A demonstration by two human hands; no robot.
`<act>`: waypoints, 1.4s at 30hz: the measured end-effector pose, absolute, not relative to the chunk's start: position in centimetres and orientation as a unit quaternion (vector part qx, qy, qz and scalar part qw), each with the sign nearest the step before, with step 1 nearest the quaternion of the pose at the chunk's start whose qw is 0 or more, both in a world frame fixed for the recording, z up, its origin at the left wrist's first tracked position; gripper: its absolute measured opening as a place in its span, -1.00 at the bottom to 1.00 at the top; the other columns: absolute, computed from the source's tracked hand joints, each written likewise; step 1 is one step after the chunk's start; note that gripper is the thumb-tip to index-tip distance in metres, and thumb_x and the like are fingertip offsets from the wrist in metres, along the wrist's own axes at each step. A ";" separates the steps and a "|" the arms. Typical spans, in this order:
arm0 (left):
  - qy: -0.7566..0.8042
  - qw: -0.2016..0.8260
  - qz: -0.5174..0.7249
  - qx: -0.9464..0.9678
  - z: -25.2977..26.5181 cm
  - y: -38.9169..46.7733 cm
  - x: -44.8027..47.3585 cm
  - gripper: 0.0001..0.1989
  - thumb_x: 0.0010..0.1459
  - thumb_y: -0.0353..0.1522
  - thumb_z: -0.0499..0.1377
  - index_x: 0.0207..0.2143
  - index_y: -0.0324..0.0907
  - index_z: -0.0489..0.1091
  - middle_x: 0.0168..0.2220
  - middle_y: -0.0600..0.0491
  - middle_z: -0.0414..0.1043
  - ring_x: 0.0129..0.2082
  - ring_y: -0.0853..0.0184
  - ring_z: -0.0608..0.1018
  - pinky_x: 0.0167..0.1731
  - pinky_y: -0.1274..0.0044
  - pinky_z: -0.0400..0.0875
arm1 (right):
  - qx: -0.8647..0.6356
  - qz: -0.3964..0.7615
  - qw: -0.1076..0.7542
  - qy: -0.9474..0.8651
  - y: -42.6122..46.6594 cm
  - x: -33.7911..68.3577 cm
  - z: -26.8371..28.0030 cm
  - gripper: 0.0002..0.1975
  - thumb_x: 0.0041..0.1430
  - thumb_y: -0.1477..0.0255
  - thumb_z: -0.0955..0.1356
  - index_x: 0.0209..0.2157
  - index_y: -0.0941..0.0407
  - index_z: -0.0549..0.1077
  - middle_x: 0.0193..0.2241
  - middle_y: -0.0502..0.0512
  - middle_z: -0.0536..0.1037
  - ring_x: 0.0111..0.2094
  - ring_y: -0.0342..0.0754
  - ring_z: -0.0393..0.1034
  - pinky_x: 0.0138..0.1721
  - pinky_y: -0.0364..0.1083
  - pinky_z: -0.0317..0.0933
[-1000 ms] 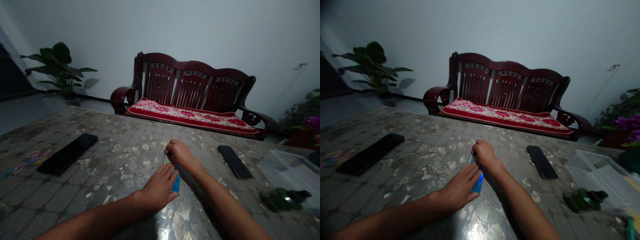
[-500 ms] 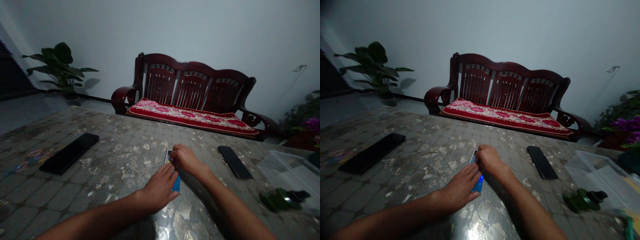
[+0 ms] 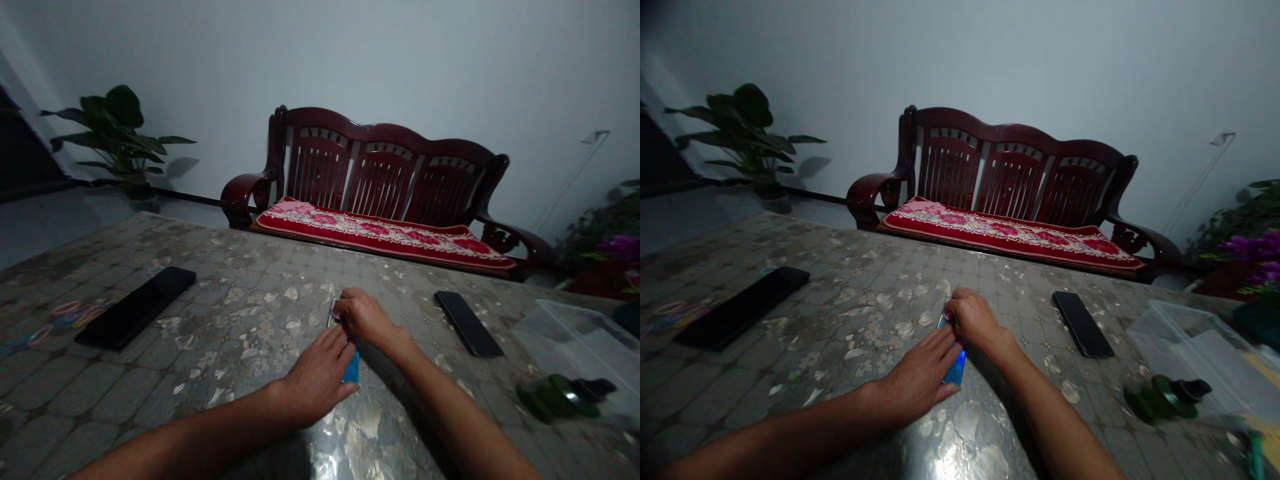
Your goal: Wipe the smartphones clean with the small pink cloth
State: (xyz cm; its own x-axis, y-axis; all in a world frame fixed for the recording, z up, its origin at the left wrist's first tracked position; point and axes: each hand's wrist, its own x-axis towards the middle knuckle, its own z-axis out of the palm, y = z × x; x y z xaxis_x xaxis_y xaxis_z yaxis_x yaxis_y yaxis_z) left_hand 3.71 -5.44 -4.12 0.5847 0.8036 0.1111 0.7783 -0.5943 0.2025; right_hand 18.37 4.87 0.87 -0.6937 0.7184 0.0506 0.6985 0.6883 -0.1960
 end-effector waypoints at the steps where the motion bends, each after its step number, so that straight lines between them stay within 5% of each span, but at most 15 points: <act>1: 0.445 0.070 0.095 0.888 -4.2 -5.4 3.7 -0.28 0.29 0.00 0.12 0.31 -0.29 0.16 0.36 -0.29 0.13 0.37 -0.05 0.18 0.34 0.20 0.05 | -0.386 0.083 0.061 -0.917 5.0 18.8 0.9 -0.78 0.15 0.60 0.34 -0.28 0.12 0.63 -0.29 0.12 0.54 -0.20 -0.03 0.38 -0.25 -0.15 0.13; 9: 0.438 0.086 0.086 0.891 -4.7 -5.3 3.6 -0.27 0.34 -0.01 0.06 0.37 -0.30 0.06 0.41 -0.30 -0.02 0.43 -0.02 0.02 0.35 0.19 0.01 | -0.446 0.071 0.067 -0.889 6.6 21.0 0.4 -0.68 0.14 0.66 0.29 -0.23 0.12 0.63 -0.25 0.15 0.57 -0.16 -0.01 0.42 -0.20 -0.16 0.18; 29: 0.473 0.004 0.104 0.875 -4.0 -5.9 4.9 -0.29 0.20 -0.16 0.28 0.29 -0.26 0.15 0.34 -0.29 0.17 0.35 -0.05 0.24 0.28 0.18 0.22 | -0.427 0.126 0.106 -0.889 5.1 21.5 -0.4 -0.69 0.13 0.64 0.31 -0.20 0.12 0.65 -0.23 0.15 0.60 -0.14 -0.02 0.46 -0.12 -0.17 0.23; 37: 0.521 0.084 0.125 0.840 -2.5 -6.6 5.1 -0.60 0.16 -0.31 0.31 0.01 -0.14 0.28 0.08 -0.13 0.37 0.10 0.04 0.47 0.09 0.21 0.41 | -0.460 0.136 0.141 -0.866 4.5 21.5 -0.4 -0.70 0.19 0.61 0.30 -0.16 0.14 0.65 -0.20 0.17 0.61 -0.14 -0.02 0.47 -0.12 -0.16 0.23; 42: 0.545 0.122 0.135 0.818 -1.7 -6.5 5.2 -0.53 0.09 -0.33 0.36 0.00 -0.13 0.25 -0.02 -0.06 0.37 0.00 0.08 0.50 -0.01 0.26 0.47 | -0.415 0.145 0.116 -0.891 3.3 22.4 -0.4 -0.76 0.15 0.59 0.35 -0.24 0.11 0.66 -0.24 0.15 0.62 -0.17 -0.01 0.49 -0.16 -0.15 0.23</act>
